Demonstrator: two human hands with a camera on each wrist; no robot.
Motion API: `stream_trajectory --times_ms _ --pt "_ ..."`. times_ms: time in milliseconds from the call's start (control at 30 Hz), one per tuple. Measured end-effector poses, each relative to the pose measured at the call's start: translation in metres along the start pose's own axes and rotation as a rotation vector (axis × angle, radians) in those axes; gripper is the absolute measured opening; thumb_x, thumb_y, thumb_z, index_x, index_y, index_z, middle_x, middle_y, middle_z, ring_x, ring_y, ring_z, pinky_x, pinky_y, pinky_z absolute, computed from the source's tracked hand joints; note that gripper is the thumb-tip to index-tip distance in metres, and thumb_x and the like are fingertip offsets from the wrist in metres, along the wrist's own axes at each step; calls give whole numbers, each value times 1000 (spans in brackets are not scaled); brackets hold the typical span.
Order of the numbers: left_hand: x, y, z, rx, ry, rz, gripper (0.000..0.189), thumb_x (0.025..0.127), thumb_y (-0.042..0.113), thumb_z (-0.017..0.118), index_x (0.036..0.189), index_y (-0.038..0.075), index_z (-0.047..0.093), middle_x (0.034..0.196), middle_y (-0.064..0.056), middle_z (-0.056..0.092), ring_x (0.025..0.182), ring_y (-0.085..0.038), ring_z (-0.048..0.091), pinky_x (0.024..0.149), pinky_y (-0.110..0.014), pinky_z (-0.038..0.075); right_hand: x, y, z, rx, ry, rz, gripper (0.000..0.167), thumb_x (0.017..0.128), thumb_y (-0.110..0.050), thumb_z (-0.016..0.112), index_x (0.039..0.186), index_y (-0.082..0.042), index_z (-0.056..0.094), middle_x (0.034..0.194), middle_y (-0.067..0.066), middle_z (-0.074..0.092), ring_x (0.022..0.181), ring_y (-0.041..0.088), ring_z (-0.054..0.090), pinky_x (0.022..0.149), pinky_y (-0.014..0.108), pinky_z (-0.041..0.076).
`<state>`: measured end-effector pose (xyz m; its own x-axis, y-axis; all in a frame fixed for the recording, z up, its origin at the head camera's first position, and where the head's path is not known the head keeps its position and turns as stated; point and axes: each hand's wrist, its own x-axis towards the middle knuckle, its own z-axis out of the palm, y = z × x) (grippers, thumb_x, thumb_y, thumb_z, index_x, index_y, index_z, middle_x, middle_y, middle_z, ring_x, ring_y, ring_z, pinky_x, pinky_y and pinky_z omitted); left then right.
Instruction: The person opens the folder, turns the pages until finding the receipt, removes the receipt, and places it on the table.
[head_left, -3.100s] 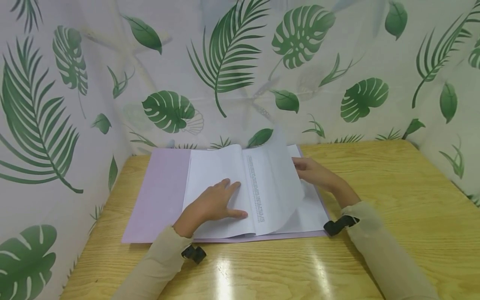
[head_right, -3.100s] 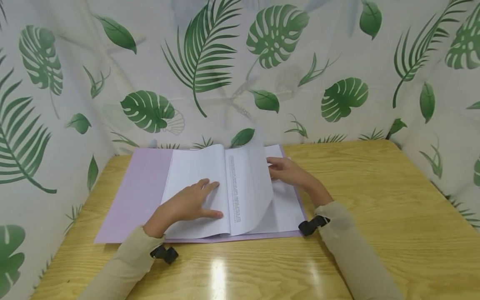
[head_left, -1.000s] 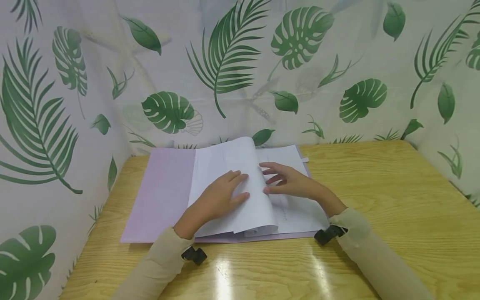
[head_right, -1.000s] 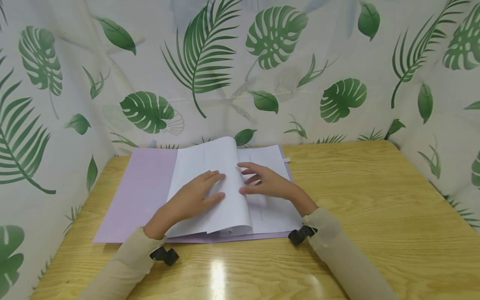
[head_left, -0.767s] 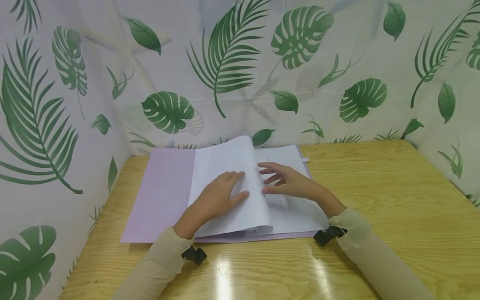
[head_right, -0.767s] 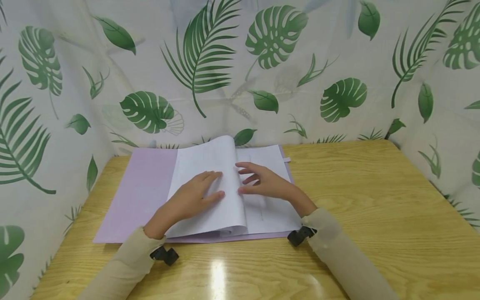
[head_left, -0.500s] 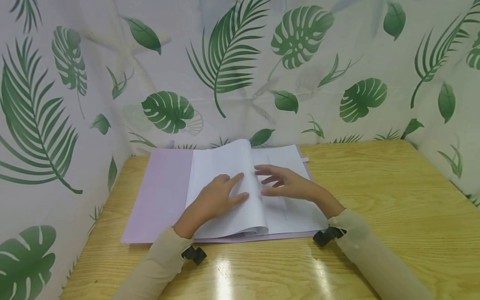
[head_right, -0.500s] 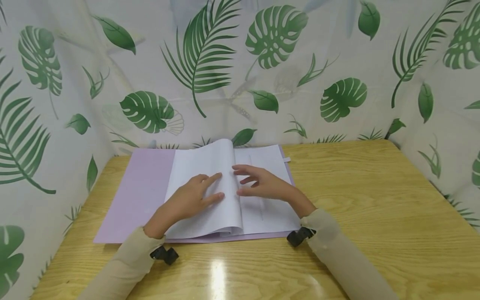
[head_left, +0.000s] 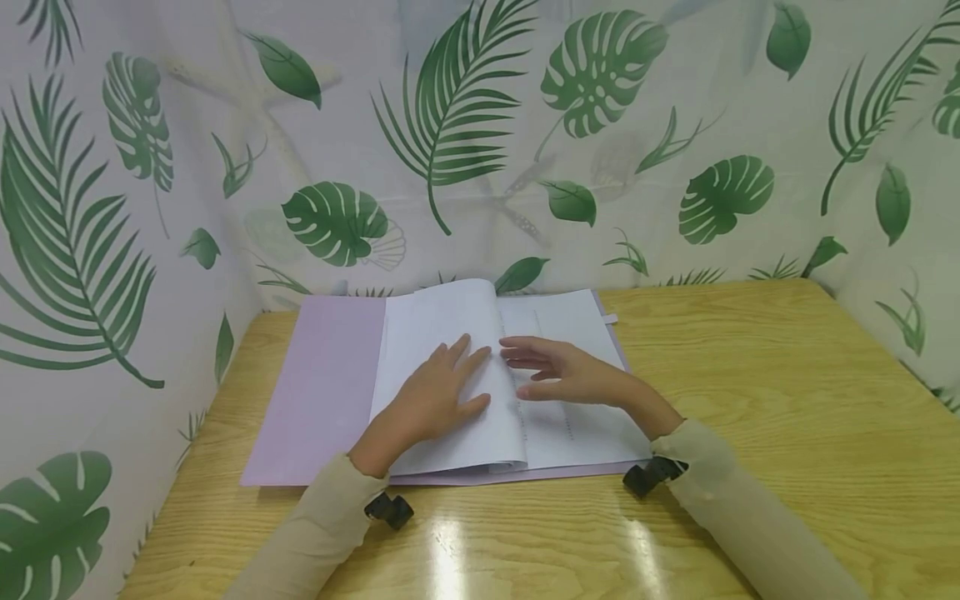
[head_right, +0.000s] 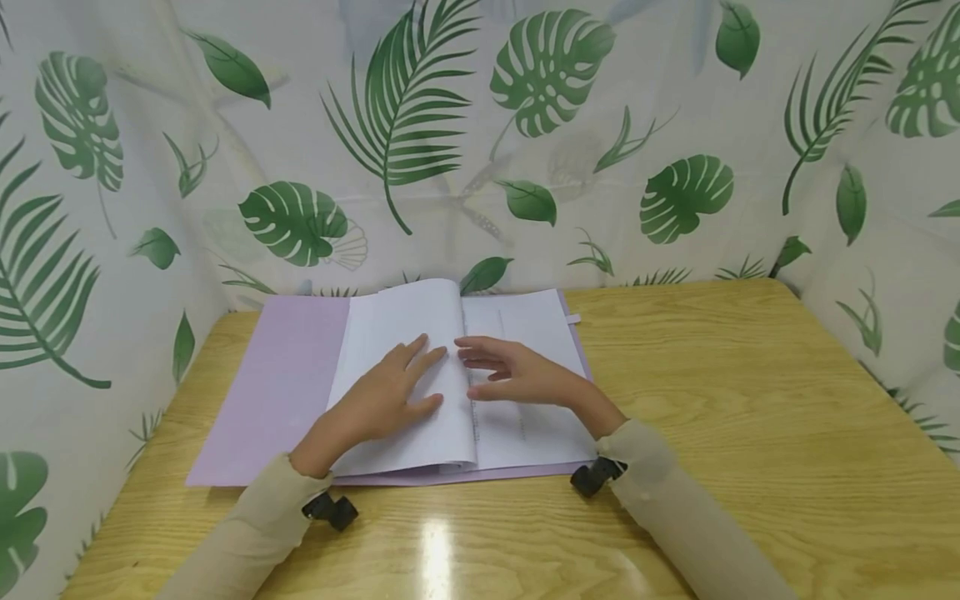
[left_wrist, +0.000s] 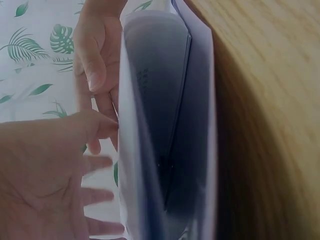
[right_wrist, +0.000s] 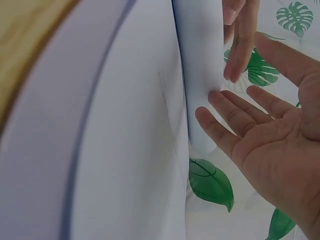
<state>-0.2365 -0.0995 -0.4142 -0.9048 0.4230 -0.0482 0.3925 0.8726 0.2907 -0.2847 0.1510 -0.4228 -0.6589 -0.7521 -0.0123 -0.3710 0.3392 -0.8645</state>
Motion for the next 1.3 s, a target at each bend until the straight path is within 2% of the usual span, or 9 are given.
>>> stream_trajectory --times_ms 100,167,400,533,633,867,1033,1300 --pt "0 -1 1 24 -30 61 61 106 45 49 161 28 32 172 -8 17 155 -46 20 125 -57 26 1 1 1 19 -13 -13 76 97 -20 71 159 -6 31 162 18 39 147 37 43 115 52 44" --pt "0 -2 2 28 -48 81 60 106 48 45 161 30 31 172 -5 15 156 -45 17 125 -58 25 1 2 1 22 -18 -15 76 97 -20 71 160 -7 30 161 18 40 145 37 46 115 52 44" --pt "0 -2 2 3 -36 66 63 104 55 47 158 23 40 171 -5 21 157 -42 18 126 -57 24 0 3 -1 -32 17 12 70 97 -21 71 157 -8 37 146 19 58 126 33 64 109 47 51" --pt "1 -2 3 -11 -17 63 62 103 54 50 155 20 45 169 -6 27 156 -41 21 125 -56 25 -1 6 -6 -123 66 19 61 97 -21 71 151 -3 46 132 18 68 120 31 67 105 47 54" --pt "1 -2 2 -23 -5 55 61 103 53 52 152 16 48 167 -8 31 155 -41 24 125 -55 26 -3 9 -12 -178 102 36 57 97 -21 71 147 -1 51 129 16 70 119 31 68 104 49 54" --pt "3 1 0 -6 22 29 57 102 46 59 144 8 54 159 -17 44 151 -42 34 125 -52 29 -9 14 -30 -196 178 65 50 97 -17 70 142 0 55 129 18 69 119 33 67 105 53 53" --pt "2 2 0 -3 18 20 59 102 44 59 146 5 52 155 -16 50 149 -40 38 125 -49 31 -14 17 -43 -217 238 122 52 97 -19 71 144 -3 55 130 18 68 122 35 65 106 55 51" --pt "1 1 1 -13 -24 -8 69 100 49 60 152 6 45 157 -15 47 149 -40 38 124 -50 32 -26 21 -63 -239 292 191 60 96 -19 72 149 -3 48 143 25 57 131 41 57 109 59 47"
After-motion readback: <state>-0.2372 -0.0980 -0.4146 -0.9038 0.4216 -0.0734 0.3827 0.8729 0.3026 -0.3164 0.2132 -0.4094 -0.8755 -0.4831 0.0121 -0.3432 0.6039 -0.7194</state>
